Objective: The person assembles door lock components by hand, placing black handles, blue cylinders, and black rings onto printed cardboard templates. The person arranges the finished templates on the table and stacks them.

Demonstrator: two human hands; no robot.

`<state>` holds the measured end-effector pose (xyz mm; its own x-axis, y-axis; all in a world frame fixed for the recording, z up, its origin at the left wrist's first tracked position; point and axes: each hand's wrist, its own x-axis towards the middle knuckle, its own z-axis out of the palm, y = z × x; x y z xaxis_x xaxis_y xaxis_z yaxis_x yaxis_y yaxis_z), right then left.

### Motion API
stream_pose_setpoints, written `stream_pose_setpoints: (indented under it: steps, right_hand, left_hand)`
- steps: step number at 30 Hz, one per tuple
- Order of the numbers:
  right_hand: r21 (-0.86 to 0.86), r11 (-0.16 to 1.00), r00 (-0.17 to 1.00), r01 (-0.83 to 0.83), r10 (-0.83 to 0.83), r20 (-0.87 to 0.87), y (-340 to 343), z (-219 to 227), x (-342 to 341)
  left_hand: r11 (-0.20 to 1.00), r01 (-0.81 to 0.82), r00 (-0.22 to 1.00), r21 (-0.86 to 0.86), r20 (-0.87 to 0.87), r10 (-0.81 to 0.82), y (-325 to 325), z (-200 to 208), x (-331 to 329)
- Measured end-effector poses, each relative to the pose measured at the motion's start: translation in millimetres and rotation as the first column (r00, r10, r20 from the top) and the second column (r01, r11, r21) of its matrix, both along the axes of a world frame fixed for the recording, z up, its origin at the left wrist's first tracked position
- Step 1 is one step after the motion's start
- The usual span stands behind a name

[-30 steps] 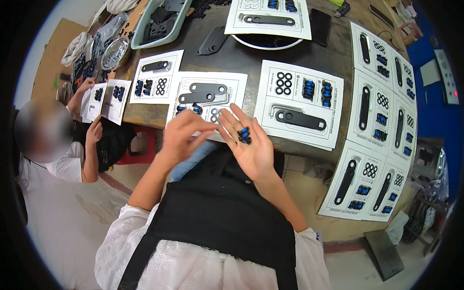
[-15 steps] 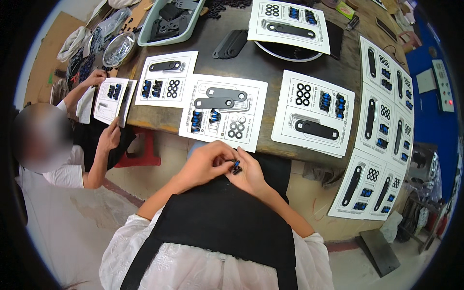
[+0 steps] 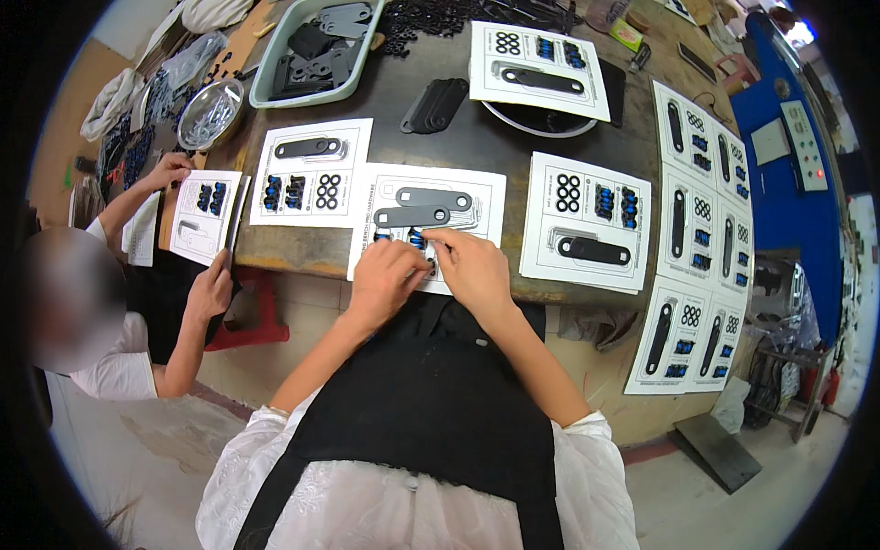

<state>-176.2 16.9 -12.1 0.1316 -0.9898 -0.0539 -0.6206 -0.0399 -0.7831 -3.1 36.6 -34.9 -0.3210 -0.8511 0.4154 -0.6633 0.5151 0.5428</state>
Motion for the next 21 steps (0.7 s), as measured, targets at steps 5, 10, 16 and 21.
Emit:
stream_pose_setpoints:
  steps: [5, 10, 16, 21]
  right_hand:
    - [0.138, 0.988, 0.892, -0.064, -0.005, 0.452, 0.0, -13.4, -9.4]
    - [0.294, 0.815, -0.316, -0.500, -0.487, 0.814, 6.5, -34.5, -22.2]
    - [0.370, 0.819, -0.241, -0.439, -0.504, 0.829, 11.9, 1.3, 1.8]
    - [0.362, 0.764, -0.153, -0.534, -0.508, 0.847, 20.3, -11.2, 7.2]
  left_hand:
    - [0.991, -0.037, 0.994, -0.128, 0.093, 0.049, 0.8, -15.5, 7.8]
    - [0.976, -0.107, 0.993, -0.192, 0.032, 0.116, 3.2, -5.2, 5.4]
    - [0.997, -0.061, 0.992, -0.040, -0.109, 0.057, -1.1, 37.6, -26.6]
    - [0.976, -0.014, 1.000, 0.218, -0.011, 0.017, 0.8, 36.2, -22.4]
